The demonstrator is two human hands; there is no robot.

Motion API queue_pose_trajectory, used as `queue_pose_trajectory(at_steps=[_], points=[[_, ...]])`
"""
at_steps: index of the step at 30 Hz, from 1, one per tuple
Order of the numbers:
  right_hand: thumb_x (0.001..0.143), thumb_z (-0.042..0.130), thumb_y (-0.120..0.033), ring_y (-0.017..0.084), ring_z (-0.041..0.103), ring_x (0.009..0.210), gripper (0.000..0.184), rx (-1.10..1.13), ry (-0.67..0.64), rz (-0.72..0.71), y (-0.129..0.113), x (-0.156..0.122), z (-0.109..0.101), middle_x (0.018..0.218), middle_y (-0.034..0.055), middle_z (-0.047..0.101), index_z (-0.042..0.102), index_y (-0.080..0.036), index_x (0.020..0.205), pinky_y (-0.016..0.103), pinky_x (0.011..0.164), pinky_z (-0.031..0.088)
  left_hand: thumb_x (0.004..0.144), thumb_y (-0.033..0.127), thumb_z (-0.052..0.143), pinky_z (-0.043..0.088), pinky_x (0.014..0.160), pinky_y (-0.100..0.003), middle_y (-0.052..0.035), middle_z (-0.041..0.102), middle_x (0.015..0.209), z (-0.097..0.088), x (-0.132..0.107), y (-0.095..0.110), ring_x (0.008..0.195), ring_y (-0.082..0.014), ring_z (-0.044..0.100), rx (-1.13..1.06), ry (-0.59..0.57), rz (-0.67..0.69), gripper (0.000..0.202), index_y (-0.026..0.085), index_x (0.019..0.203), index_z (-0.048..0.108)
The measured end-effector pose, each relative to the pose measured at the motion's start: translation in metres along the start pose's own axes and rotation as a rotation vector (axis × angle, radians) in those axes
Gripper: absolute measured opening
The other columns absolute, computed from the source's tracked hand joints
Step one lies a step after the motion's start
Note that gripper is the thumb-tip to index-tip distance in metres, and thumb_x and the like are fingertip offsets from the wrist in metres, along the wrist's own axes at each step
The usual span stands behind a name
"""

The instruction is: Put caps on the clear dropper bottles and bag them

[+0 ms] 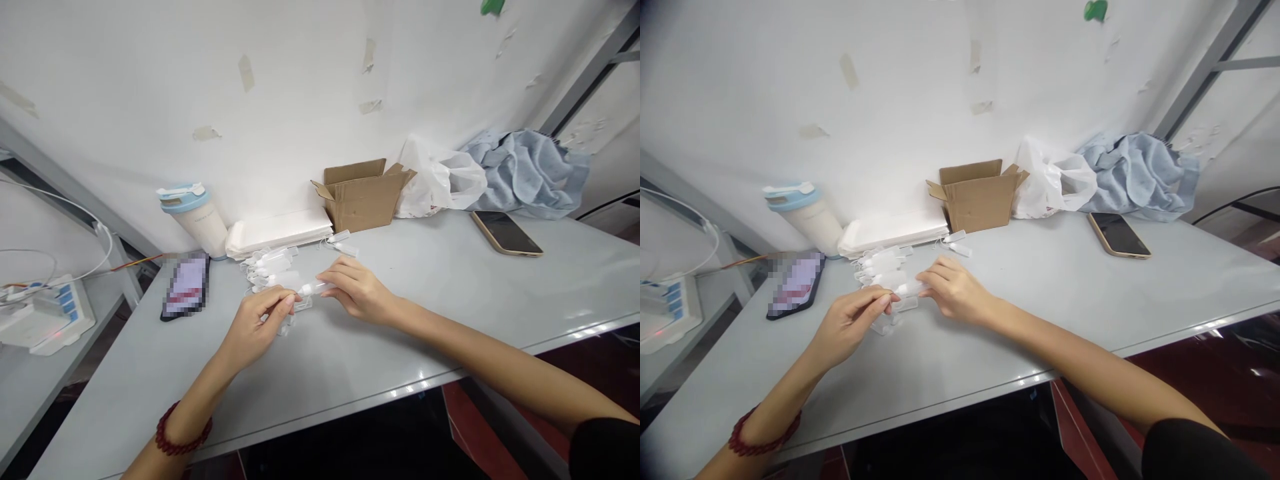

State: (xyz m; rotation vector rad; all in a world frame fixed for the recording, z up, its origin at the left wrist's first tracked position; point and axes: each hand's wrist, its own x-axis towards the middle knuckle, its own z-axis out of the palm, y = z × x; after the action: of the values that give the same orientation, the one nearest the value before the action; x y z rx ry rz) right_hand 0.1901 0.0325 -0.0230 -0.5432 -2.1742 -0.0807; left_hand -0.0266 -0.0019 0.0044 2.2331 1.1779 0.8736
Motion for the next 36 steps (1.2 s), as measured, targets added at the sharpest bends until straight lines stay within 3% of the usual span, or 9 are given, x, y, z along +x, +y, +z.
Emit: queue_pose_trajectory(at_steps=[15,23,29,36], points=[[0.09,0.045,-0.013,0.019,0.048,0.073,0.013,-0.082,-0.043,-0.066,-0.003,-0.0048,0.0056,0.079,0.0119,0.064,0.057,-0.008,0.095,0.033,0.064,0.044,0.09,0.02,0.041,0.036,0.056,-0.024,-0.0005,0.054,0.063,0.0076,-0.003,-0.0044,0.057,-0.0123,0.047,0.13,-0.035,0.099,0.023,0.016,0.075,0.057],[0.089,0.05,-0.015,0.019,0.051,0.076,0.012,-0.037,-0.041,-0.002,-0.0039,-0.0006,0.0008,0.083,0.0094,0.065,0.056,-0.011,0.099,0.031,0.063,0.04,0.086,0.02,0.049,0.039,0.056,-0.024,-0.0004,0.055,0.065,0.0022,-0.0005,-0.0009,0.058,-0.0125,0.047,0.168,0.085,0.197,0.01,0.017,0.086,0.058],[0.089,0.05,-0.017,0.019,0.051,0.076,0.013,-0.06,-0.022,-0.017,-0.0024,-0.0003,-0.0008,0.082,0.0093,0.066,0.056,-0.011,0.099,0.032,0.063,0.041,0.086,0.018,0.05,0.038,0.055,-0.024,0.0006,0.055,0.062,-0.0006,-0.0014,0.0006,0.056,-0.0114,0.045,0.143,0.138,0.175,0.011,0.017,0.08,0.06],[0.087,0.05,-0.012,0.019,0.05,0.074,0.014,0.022,0.044,-0.041,-0.0038,-0.0042,0.0043,0.081,0.0113,0.065,0.056,-0.009,0.1,0.033,0.064,0.048,0.087,0.017,0.049,0.035,0.052,-0.023,0.0016,0.051,0.059,0.0059,-0.0035,0.0014,0.051,-0.01,0.041,0.125,0.115,0.137,0.015,0.016,0.076,0.059]])
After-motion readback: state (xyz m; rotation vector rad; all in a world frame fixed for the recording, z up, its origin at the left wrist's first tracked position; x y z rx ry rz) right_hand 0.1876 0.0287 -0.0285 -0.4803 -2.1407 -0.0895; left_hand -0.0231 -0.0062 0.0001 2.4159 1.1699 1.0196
